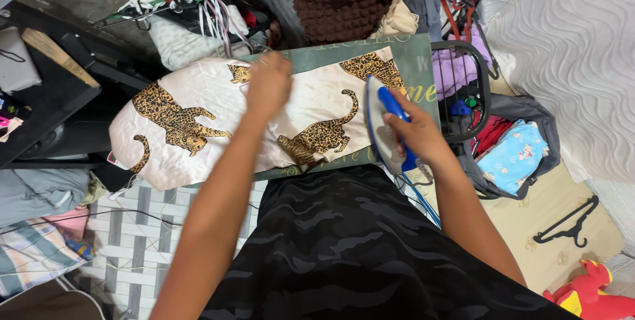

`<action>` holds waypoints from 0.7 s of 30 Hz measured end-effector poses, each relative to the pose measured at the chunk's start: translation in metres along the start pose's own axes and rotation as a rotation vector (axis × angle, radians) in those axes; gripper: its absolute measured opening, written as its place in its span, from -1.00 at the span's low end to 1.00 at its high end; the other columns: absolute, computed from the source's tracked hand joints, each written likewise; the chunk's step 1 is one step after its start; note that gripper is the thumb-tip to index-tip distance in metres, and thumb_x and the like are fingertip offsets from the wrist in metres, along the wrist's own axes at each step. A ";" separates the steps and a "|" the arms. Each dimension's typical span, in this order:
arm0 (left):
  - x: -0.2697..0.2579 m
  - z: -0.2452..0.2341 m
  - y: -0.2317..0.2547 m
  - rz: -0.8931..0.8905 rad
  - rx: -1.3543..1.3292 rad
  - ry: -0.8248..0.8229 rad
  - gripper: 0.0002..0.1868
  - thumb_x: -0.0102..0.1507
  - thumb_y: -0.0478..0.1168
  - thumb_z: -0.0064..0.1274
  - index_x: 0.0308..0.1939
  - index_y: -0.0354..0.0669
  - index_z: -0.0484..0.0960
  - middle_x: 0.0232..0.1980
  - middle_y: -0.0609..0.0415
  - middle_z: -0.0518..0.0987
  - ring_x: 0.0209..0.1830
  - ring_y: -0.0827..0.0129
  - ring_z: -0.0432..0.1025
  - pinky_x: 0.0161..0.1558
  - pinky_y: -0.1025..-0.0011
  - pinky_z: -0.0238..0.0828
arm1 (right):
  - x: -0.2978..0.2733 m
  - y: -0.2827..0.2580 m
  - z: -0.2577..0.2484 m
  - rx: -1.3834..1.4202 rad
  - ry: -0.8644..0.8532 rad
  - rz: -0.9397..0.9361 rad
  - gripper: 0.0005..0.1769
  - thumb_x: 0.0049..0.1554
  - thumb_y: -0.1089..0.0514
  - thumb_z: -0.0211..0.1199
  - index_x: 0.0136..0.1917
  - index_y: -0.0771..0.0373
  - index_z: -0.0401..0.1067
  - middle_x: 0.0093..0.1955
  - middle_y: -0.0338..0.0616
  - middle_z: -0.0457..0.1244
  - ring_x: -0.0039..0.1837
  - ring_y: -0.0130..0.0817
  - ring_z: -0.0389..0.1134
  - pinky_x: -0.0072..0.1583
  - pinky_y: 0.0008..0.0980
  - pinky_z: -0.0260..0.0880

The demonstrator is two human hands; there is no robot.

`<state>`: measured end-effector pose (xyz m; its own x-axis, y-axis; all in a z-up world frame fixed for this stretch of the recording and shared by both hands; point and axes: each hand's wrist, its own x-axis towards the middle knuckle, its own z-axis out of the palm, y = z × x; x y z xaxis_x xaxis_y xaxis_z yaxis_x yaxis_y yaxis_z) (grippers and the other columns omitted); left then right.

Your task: The person irons a leopard-print satin garment on an ironing board, repositioning and smoothing it between passes. They fold the garment, place it into a backpack on the bed, then fold a green floral cloth item on the board.

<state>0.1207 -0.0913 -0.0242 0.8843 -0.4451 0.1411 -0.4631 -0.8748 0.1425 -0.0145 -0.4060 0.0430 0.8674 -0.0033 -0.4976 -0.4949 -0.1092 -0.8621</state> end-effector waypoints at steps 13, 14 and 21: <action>-0.094 -0.043 0.086 0.035 -0.101 -0.732 -0.04 0.13 -0.08 0.20 0.58 0.27 0.07 0.70 0.07 -0.27 0.68 0.02 -0.45 0.54 -0.05 -0.54 | 0.013 -0.009 -0.012 -0.075 -0.006 0.042 -0.24 0.20 0.11 0.22 0.63 -0.08 0.13 -0.45 -0.30 0.12 -0.48 -0.51 0.14 -0.42 -0.39 0.20; -0.098 -0.042 0.084 -0.014 -0.155 -0.682 -0.06 0.15 -0.04 0.18 0.56 0.21 0.08 0.69 0.06 -0.24 0.68 0.03 -0.43 0.54 -0.05 -0.54 | 0.013 -0.006 -0.007 -0.078 -0.022 0.043 -0.23 0.19 0.10 0.23 0.63 -0.11 0.12 -0.46 -0.31 0.11 -0.48 -0.52 0.13 -0.43 -0.39 0.20; -0.105 -0.017 0.065 -0.275 -0.195 -0.202 -0.24 0.26 -0.01 0.07 0.50 -0.17 0.26 0.64 -0.12 0.03 0.66 -0.03 -0.27 0.55 -0.10 -0.48 | 0.006 -0.001 0.052 -0.190 -0.163 0.019 -0.23 0.20 0.04 0.23 0.62 -0.22 0.10 -0.46 -0.33 0.10 -0.49 -0.52 0.13 -0.44 -0.37 0.24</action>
<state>-0.0033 -0.0986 -0.0133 0.9619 -0.2448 -0.1214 -0.1926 -0.9225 0.3345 -0.0112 -0.3538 0.0355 0.8305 0.1519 -0.5360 -0.4793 -0.2954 -0.8264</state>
